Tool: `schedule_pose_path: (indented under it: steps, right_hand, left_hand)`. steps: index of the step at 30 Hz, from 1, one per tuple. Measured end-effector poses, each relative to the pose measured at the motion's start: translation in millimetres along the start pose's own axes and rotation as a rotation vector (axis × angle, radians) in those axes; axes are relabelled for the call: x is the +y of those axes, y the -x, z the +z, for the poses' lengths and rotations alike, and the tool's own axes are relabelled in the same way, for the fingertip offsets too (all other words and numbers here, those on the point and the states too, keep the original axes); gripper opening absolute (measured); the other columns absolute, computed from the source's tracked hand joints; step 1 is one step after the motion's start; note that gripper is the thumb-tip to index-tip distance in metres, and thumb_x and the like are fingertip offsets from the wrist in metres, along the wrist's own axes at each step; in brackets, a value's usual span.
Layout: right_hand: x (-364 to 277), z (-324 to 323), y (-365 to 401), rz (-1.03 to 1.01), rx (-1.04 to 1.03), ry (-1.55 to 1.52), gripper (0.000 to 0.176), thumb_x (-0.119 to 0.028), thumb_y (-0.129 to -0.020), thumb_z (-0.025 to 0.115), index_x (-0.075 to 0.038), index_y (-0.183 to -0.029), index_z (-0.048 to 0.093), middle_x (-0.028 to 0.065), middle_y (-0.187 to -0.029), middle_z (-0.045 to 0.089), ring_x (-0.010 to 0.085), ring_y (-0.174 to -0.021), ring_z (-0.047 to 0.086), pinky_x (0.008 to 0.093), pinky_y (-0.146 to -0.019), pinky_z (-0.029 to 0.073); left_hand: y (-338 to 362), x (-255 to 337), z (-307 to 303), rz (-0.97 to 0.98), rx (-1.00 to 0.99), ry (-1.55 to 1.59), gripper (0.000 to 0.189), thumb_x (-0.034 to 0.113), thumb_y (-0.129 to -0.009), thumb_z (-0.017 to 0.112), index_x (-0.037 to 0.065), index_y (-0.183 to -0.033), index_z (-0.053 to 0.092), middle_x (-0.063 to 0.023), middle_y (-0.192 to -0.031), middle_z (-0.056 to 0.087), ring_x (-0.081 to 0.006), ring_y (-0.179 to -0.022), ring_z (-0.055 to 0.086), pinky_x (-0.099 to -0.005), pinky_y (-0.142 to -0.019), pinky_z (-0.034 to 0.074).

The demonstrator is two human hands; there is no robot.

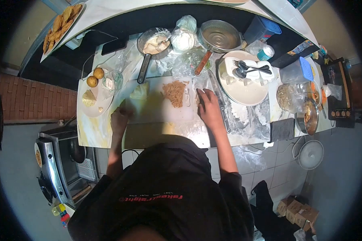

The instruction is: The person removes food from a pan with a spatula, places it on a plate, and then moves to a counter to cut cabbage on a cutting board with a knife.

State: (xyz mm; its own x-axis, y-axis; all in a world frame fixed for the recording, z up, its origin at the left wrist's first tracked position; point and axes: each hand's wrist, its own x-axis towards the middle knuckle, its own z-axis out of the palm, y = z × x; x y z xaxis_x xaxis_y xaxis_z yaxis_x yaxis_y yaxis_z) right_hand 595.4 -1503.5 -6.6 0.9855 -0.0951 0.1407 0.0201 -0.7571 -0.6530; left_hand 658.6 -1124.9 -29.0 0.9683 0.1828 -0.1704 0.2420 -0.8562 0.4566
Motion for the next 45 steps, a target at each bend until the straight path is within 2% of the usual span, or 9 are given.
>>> schedule_pose_path:
  steps: [6,15,24,28,31,34,40,43,45]
  right_hand:
    - [31,-8,-12,-0.260,-0.242,0.154,0.056,-0.006,-0.083,0.069,-0.005,-0.137,0.053,0.0149,-0.146,0.047,0.0356,-0.138,0.041,0.0410,-0.115,0.035]
    - [23,-17,-26,-0.370,-0.332,0.141,0.053,-0.016,-0.085,0.071,-0.003,-0.133,0.053,0.0137,-0.138,0.053,0.0342,-0.131,0.046,0.0418,-0.110,0.040]
    - [37,1,-17,-0.336,-0.241,0.191,0.031,-0.010,-0.089,0.067,-0.003,-0.119,0.062,0.0157,-0.120,0.058,0.0349,-0.114,0.054,0.0410,-0.097,0.048]
    - [26,-6,-14,-0.351,-0.148,0.127,0.031,-0.007,-0.088,0.067,-0.003,-0.119,0.062,0.0174,-0.118,0.057,0.0374,-0.109,0.057,0.0419,-0.094,0.049]
    - [23,-8,-5,0.001,-0.066,0.043,0.040,-0.006,-0.085,0.069,0.002,-0.122,0.057,0.0248,-0.123,0.054,0.0449,-0.114,0.054,0.0462,-0.099,0.047]
    - [23,-3,4,0.101,-0.120,0.044,0.045,-0.005,-0.083,0.071,0.003,-0.125,0.055,0.0268,-0.123,0.054,0.0467,-0.116,0.053,0.0468,-0.101,0.045]
    - [12,13,0,0.004,-0.052,0.167,0.051,-0.006,-0.082,0.072,0.005,-0.128,0.055,0.0250,-0.123,0.056,0.0424,-0.113,0.055,0.0447,-0.099,0.046]
    - [7,17,-3,0.017,-0.085,0.166,0.045,-0.007,-0.084,0.070,0.005,-0.126,0.057,0.0246,-0.124,0.056,0.0416,-0.111,0.056,0.0445,-0.098,0.047]
    - [14,28,-3,-0.067,0.028,0.192,0.034,-0.007,-0.086,0.068,0.001,-0.119,0.062,0.0197,-0.111,0.058,0.0381,-0.102,0.057,0.0447,-0.090,0.049]
  left_hand:
    - [0,10,-4,0.014,0.022,-0.078,0.038,0.035,-0.079,0.076,0.005,-0.099,0.066,-0.0160,-0.102,0.070,-0.0380,-0.096,0.066,-0.0502,-0.082,0.051]
    - [-7,1,0,0.037,0.012,-0.098,0.034,0.032,-0.081,0.074,0.005,-0.100,0.066,-0.0168,-0.104,0.070,-0.0385,-0.099,0.066,-0.0503,-0.084,0.051]
    - [-3,5,-2,0.032,0.022,-0.082,0.032,0.031,-0.081,0.074,0.006,-0.100,0.067,-0.0163,-0.103,0.070,-0.0390,-0.097,0.066,-0.0504,-0.084,0.052]
    - [-3,5,-3,0.033,0.002,-0.091,0.034,0.032,-0.080,0.075,0.006,-0.101,0.066,-0.0161,-0.104,0.070,-0.0385,-0.098,0.066,-0.0500,-0.084,0.052]
    - [-2,6,-2,0.019,0.028,-0.122,0.037,0.033,-0.080,0.075,0.006,-0.103,0.066,-0.0161,-0.105,0.070,-0.0386,-0.099,0.066,-0.0499,-0.083,0.052]
    - [0,9,-6,0.030,-0.012,-0.080,0.040,0.034,-0.079,0.076,0.005,-0.106,0.065,-0.0167,-0.106,0.069,-0.0394,-0.100,0.066,-0.0505,-0.084,0.052]
    - [-8,-1,1,0.022,-0.025,-0.137,0.040,0.033,-0.082,0.073,0.004,-0.107,0.064,-0.0178,-0.108,0.069,-0.0402,-0.101,0.065,-0.0510,-0.085,0.051]
    - [-10,-5,4,0.033,-0.027,-0.122,0.038,0.033,-0.082,0.072,0.004,-0.106,0.064,-0.0180,-0.108,0.068,-0.0404,-0.101,0.065,-0.0510,-0.085,0.052]
    - [-11,-7,8,0.047,0.016,-0.114,0.040,0.035,-0.079,0.076,0.004,-0.103,0.066,-0.0167,-0.102,0.070,-0.0387,-0.097,0.067,-0.0486,-0.083,0.052]
